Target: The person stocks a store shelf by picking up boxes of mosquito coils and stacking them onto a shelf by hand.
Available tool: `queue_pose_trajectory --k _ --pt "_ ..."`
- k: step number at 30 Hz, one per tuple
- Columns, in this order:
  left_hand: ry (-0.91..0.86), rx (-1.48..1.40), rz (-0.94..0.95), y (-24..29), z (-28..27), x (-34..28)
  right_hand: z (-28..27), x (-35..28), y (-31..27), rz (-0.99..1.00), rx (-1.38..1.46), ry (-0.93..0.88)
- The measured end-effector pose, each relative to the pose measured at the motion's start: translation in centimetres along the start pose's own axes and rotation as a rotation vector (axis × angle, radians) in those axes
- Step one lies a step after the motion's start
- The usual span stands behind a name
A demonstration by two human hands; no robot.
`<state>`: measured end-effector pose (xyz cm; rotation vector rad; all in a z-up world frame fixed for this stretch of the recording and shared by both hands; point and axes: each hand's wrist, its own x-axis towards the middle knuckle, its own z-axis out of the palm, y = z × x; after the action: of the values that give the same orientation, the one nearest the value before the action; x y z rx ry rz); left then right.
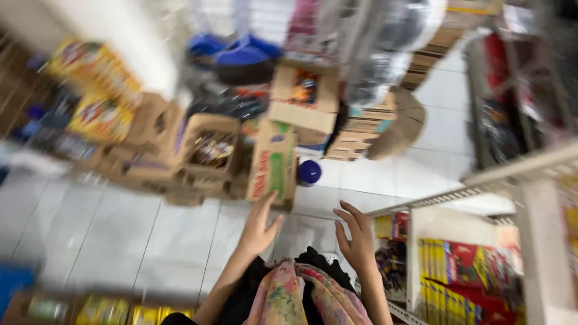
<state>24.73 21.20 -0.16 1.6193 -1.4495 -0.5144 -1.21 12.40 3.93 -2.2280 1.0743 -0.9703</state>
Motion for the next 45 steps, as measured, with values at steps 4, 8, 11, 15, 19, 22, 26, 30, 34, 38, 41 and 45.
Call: queue_pose_trajectory --k 4,8,11,15,19,22,26,30,34,38,41,45 --pt "0.191 0.032 -0.139 -3.3 -8.1 -6.3 7.6 1.5 -5.0 -0.182 0.023 -0.150" --pt "0.293 0.004 -0.225 -3.7 -13.3 -11.6 14.7 1.9 -9.9 -0.258 0.134 -0.266" --pt "0.363 0.026 -0.269 -4.4 -15.7 -13.6 19.0 2.7 -13.2 -0.322 0.188 -0.369" --pt "0.421 -0.020 -0.375 -6.9 -17.9 -15.0 24.6 4.8 -15.3 -0.416 0.217 -0.518" --pt "0.467 -0.099 -0.508 -9.6 -20.4 -14.9 30.3 8.6 -17.0 -0.418 0.189 -0.634" --pt "0.530 -0.086 -0.532 -12.6 -23.4 -13.3 35.5 13.0 -18.6 -0.474 0.183 -0.669" --pt "0.607 -0.116 -0.642 -17.8 -28.5 -9.4 43.6 19.7 -20.0 -0.503 0.278 -0.755" --pt "0.655 -0.005 -0.617 -23.5 -32.8 -4.0 53.5 26.4 -18.8 -0.442 0.311 -0.930" --pt "0.594 0.006 -0.647 -30.4 -35.1 0.8 64.6 31.9 -14.6 -0.337 0.278 -0.936" --pt "0.631 -0.126 -0.545 -38.6 -34.2 4.2 73.3 36.4 -12.2 -0.126 0.398 -0.839" --pt "0.633 -0.285 -0.633 -45.9 -33.4 5.8 77.3 39.0 -12.4 -0.062 0.492 -0.741" --pt "0.673 -0.545 -0.723 -51.1 -35.5 8.0 79.1 40.1 -13.6 0.079 0.543 -0.820"
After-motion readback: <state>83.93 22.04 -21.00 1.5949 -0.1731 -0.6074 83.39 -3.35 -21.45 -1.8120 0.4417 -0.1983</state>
